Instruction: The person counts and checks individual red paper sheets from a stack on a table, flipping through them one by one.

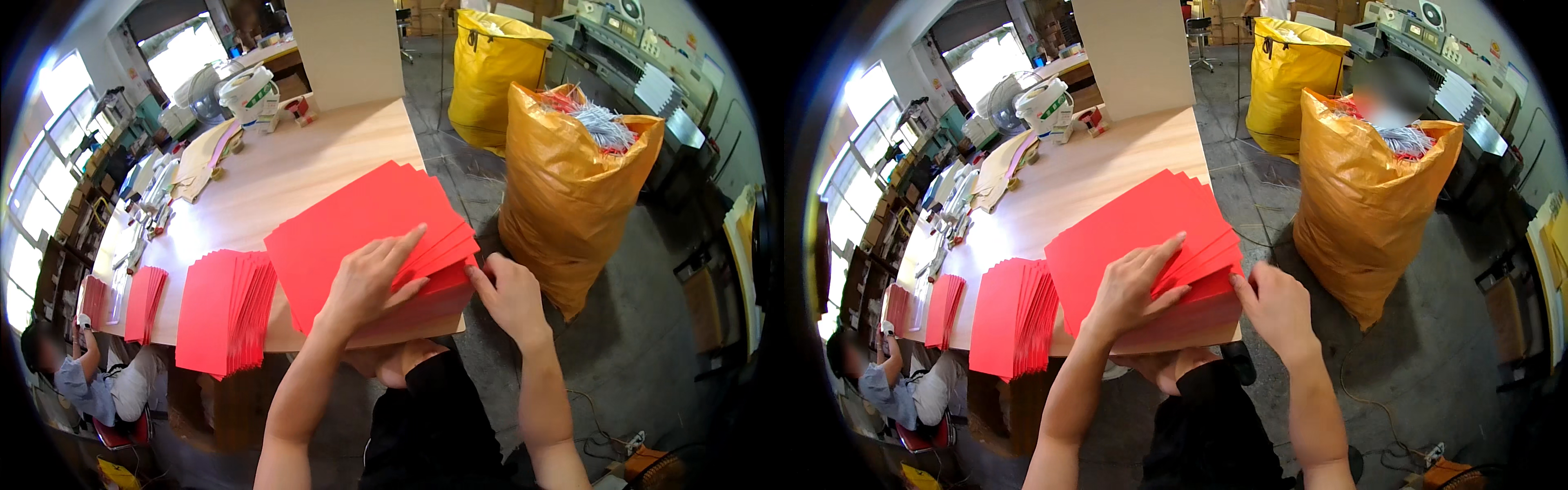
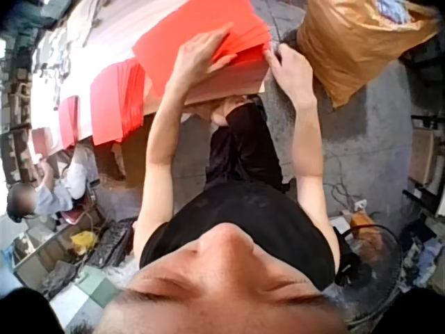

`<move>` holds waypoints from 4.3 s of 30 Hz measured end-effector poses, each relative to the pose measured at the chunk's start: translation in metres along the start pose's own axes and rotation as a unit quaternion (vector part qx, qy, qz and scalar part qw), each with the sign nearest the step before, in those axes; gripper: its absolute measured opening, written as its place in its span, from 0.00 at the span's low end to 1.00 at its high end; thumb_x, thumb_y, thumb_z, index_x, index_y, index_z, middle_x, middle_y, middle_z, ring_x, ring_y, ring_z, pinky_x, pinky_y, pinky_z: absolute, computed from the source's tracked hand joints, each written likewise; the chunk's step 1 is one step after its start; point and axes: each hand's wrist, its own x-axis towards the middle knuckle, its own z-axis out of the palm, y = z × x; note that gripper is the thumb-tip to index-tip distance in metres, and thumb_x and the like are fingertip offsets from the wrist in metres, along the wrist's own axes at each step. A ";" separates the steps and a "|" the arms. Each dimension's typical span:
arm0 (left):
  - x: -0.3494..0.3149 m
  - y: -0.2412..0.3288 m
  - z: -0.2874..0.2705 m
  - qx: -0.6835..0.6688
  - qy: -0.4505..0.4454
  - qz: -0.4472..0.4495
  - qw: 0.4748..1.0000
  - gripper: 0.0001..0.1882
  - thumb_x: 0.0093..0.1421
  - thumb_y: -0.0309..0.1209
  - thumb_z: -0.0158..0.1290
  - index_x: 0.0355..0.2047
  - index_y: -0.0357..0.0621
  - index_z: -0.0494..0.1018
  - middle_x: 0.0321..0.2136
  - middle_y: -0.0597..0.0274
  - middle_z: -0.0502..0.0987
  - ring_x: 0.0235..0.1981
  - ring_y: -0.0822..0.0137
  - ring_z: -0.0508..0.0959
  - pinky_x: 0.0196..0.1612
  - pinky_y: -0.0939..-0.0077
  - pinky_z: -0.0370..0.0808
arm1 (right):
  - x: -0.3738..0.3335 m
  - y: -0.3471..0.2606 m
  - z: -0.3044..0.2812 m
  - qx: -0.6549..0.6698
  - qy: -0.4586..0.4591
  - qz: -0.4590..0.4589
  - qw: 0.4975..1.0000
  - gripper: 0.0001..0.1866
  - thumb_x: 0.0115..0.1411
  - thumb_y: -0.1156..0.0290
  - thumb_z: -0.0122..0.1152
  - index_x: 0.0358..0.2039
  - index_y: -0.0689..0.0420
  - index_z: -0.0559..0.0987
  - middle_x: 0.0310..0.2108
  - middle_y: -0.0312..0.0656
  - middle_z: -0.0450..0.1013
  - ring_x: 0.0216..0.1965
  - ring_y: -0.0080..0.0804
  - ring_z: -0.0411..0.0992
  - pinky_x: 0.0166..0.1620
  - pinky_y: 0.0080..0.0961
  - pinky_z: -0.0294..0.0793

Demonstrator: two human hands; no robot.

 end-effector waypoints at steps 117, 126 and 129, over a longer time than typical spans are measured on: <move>-0.143 0.059 -0.009 -0.732 0.277 -0.354 0.512 0.18 0.78 0.32 0.54 0.63 0.36 0.73 0.56 0.54 0.82 0.57 0.64 0.83 0.60 0.66 0.80 | -0.011 -0.013 0.072 0.039 0.125 -0.349 0.928 0.31 0.45 0.39 0.84 0.41 0.49 0.91 0.48 0.36 0.86 0.56 0.40 0.81 0.64 0.48 0.71; -0.254 0.008 -0.072 -0.614 0.355 -0.406 0.576 0.17 0.74 0.26 0.55 0.60 0.32 0.76 0.54 0.53 0.85 0.51 0.63 0.87 0.55 0.65 0.85 | -0.014 -0.005 0.074 -0.057 0.112 -0.360 0.924 0.26 0.62 0.61 0.68 0.60 0.58 0.83 0.65 0.50 0.78 0.68 0.52 0.74 0.70 0.52 0.65; -0.326 -0.043 -0.108 -0.555 0.418 -0.382 0.610 0.19 0.75 0.28 0.54 0.61 0.30 0.74 0.53 0.48 0.85 0.47 0.56 0.89 0.51 0.59 0.88 | -0.017 -0.008 0.072 -0.058 0.110 -0.353 0.927 0.25 0.66 0.59 0.66 0.59 0.57 0.83 0.66 0.48 0.77 0.69 0.51 0.73 0.71 0.51 0.65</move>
